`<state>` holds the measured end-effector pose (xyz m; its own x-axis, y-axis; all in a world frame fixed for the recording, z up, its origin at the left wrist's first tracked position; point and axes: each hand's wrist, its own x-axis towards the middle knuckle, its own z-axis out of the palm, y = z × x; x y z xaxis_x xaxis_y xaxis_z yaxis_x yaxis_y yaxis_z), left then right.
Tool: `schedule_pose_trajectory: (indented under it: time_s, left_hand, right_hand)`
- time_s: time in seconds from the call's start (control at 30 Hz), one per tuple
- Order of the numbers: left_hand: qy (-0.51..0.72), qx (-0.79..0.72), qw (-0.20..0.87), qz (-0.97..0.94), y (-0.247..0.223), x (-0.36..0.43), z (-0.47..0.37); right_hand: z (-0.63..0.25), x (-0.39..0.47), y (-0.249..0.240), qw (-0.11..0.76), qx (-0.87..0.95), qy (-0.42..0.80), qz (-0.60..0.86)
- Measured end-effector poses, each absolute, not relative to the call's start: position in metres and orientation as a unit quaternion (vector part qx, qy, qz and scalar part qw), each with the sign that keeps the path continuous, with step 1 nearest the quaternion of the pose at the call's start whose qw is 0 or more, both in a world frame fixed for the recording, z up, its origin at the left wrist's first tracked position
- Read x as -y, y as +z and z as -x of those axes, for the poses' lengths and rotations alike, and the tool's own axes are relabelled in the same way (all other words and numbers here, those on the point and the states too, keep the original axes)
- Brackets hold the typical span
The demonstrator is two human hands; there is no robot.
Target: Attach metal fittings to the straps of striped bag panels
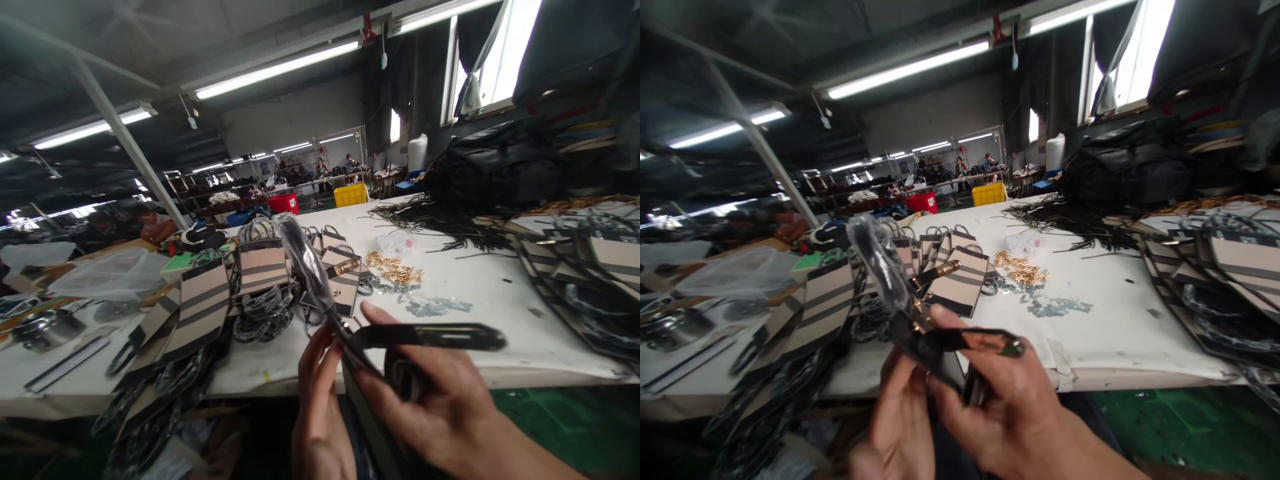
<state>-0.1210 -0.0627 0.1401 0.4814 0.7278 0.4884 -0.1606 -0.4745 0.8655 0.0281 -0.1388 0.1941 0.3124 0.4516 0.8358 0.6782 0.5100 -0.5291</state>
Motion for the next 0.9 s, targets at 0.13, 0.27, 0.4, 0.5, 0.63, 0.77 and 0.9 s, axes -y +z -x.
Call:
schedule_pose_trajectory:
  time_s: [0.13,0.27,0.4,0.5,0.63,0.77,0.9]
  left_hand:
    - [0.604,-0.195,0.362,-0.682,0.17,0.053,0.112]
    - [0.642,-0.131,0.42,-0.628,0.194,0.027,0.112]
    - [0.364,-0.059,0.717,-0.591,0.167,0.004,0.111]
    - [0.147,-0.042,0.846,-0.511,0.114,0.004,0.107]
    - [0.092,-0.13,0.893,-0.421,0.039,0.02,0.102]
    - [0.112,-0.259,0.877,-0.388,-0.007,0.032,0.092]
    - [0.174,-0.336,0.855,-0.356,-0.026,0.03,0.069]
  right_hand:
    - [-0.09,0.172,0.231,0.605,0.578,-0.019,0.548]
    - [-0.136,0.195,0.261,0.515,0.627,0.094,0.576]
    - [-0.152,0.187,0.251,0.438,0.596,0.324,0.59]
    - [-0.157,0.168,0.206,0.394,0.544,0.471,0.572]
    - [-0.166,0.147,0.127,0.367,0.486,0.551,0.57]
    - [-0.179,0.124,0.082,0.329,0.488,0.552,0.591]
    - [-0.193,0.093,0.076,0.274,0.544,0.462,0.644]
